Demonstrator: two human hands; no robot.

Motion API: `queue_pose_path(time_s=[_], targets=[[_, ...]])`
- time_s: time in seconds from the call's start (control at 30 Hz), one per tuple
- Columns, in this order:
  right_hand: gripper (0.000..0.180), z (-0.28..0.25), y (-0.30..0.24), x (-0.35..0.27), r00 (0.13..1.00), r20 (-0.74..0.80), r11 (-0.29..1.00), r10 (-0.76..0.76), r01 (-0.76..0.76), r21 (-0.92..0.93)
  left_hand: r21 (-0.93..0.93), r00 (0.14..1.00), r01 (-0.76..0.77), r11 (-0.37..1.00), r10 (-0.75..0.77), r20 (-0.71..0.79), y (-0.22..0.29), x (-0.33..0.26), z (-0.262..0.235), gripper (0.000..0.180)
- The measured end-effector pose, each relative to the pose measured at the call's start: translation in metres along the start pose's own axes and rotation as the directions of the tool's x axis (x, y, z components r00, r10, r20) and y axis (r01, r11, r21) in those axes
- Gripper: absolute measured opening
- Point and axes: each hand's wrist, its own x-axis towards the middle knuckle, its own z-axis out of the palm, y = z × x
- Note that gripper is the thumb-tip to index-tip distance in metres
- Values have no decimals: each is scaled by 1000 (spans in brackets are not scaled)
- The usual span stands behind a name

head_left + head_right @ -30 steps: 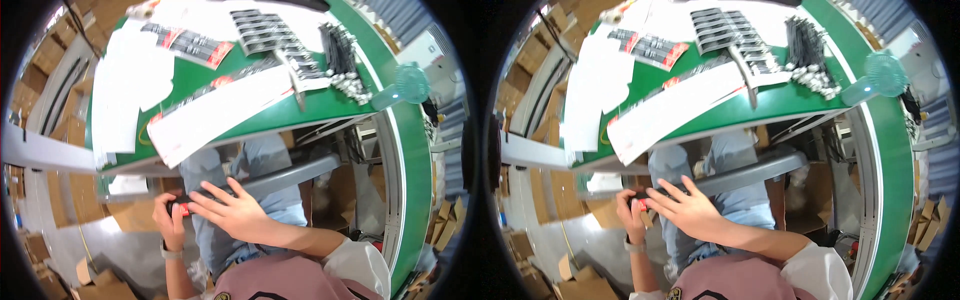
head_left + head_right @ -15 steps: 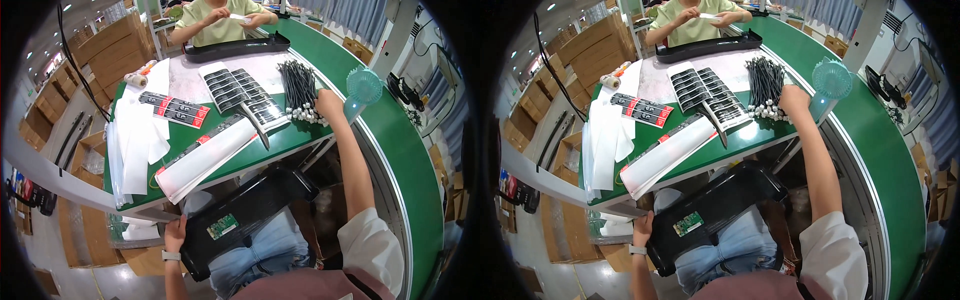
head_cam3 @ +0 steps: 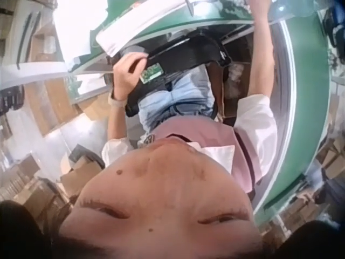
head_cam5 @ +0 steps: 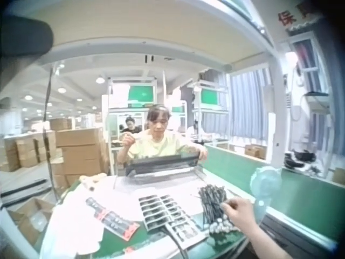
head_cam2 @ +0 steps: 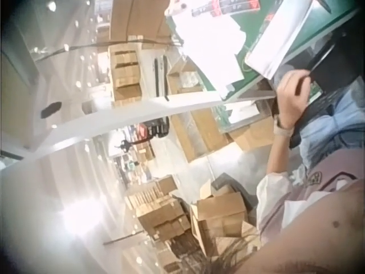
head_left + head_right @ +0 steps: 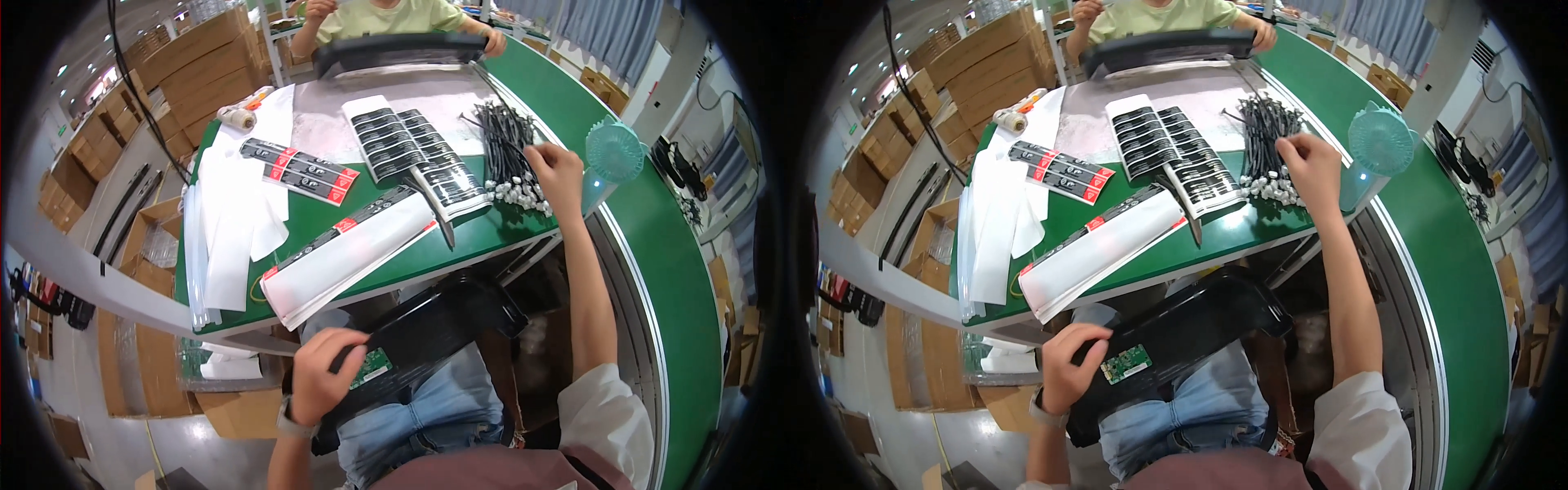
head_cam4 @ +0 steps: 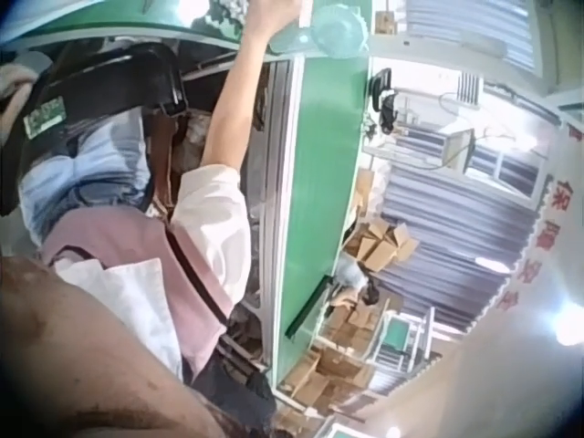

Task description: Applying warning and informational labels to black plastic electronic components at a factory workbench.

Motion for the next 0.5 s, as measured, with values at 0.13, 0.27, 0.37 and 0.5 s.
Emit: queue_pose_path(time_s=[0.13, 0.27, 0.37, 0.5], targets=[[16, -7, -66, -73, 988, 155, 976, -7, -27, 217, -483, 976, 186, 856, -219, -13, 28, 43, 22, 34], [10, -21, -115, -154, 910, 249, 912, -331, 241, 333, -801, 933, 118, 587, -343, -114, 60, 84, 26, 45], [21, -23, -123, -192, 869, 297, 895, -394, 290, 339, -818, 927, 53, 572, -334, -174, 68, 84, 21, 48], [19, -6, -118, -211, 826, 396, 892, -401, 255, 372, -821, 956, 128, 556, -290, -47, 60, 56, 20, 39]])
